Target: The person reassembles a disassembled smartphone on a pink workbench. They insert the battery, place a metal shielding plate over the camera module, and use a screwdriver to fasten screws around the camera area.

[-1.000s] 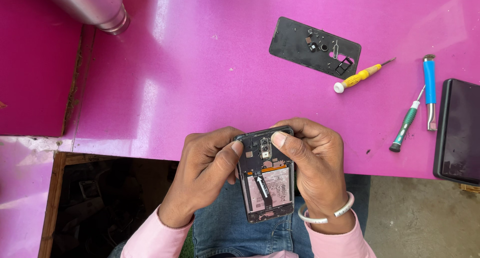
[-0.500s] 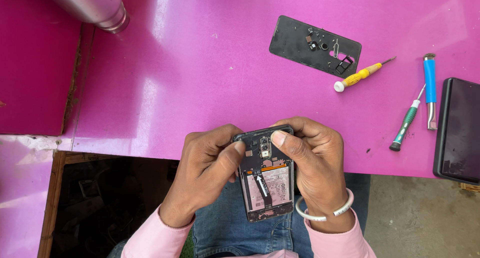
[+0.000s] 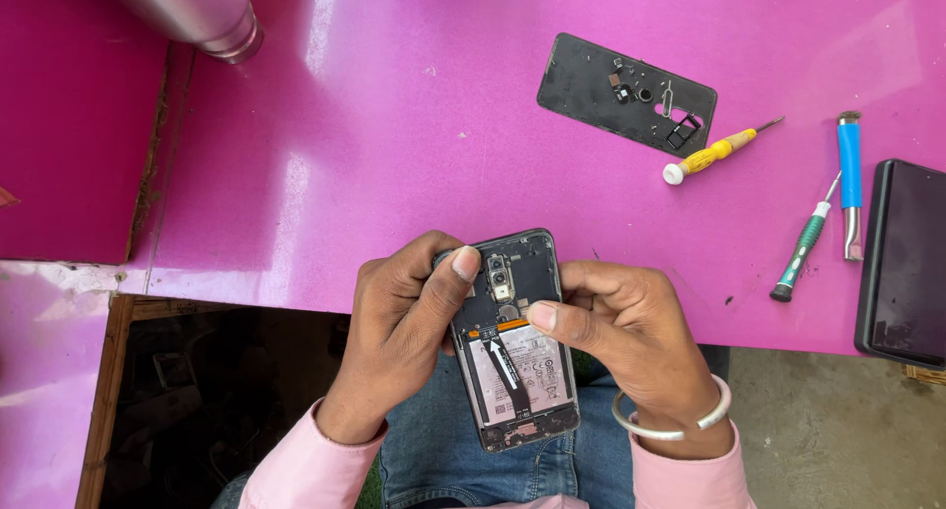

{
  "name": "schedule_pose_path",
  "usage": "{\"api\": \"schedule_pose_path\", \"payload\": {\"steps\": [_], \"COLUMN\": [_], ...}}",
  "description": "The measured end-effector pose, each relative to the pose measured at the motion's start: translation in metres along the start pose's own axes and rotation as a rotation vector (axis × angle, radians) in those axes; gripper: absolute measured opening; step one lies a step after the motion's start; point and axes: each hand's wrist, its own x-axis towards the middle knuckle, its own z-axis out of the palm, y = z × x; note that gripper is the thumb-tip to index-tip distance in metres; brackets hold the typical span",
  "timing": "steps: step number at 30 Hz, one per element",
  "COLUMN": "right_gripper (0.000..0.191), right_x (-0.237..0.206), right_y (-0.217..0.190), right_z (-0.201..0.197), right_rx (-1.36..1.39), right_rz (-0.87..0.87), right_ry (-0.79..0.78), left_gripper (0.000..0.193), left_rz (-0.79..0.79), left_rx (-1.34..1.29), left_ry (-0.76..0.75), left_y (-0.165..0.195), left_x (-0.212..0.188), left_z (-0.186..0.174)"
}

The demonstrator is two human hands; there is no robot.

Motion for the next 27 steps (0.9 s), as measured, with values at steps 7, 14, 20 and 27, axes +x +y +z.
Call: {"api": "schedule_pose_path", "payload": {"steps": [7,14,20,27], "right_gripper": [0.021,0.026,0.061,0.045], "right_x": [0.001,0.004,-0.009,-0.021], "right_y": [0.005,0.001,-0.021,-0.021], "right_z": [-0.001,0.006,0.041,0.033], "right_rx": [0.044,0.071,-0.436,-0.032], "right_rz": [-0.066,-0.102,-0.409,-0.297], "right_ry": [0.078,0.086,0.311,0.294], "left_gripper": [0.026,0.026,0.028,0.023], "left_rz": [-0.117,-0.055,-0.105,-0.012], "left_rx": [-0.027,-0.151,-0.050,-0.149], "left_ry": [-0.153,-0.200,-0.046,-0.252], "left_y": [0.009,0.008,0.006,0.010], "left_x": [0.004,0.002,0.004,-0.001], "left_z": [-0.004,-0.005,0.001,-0.005]}}
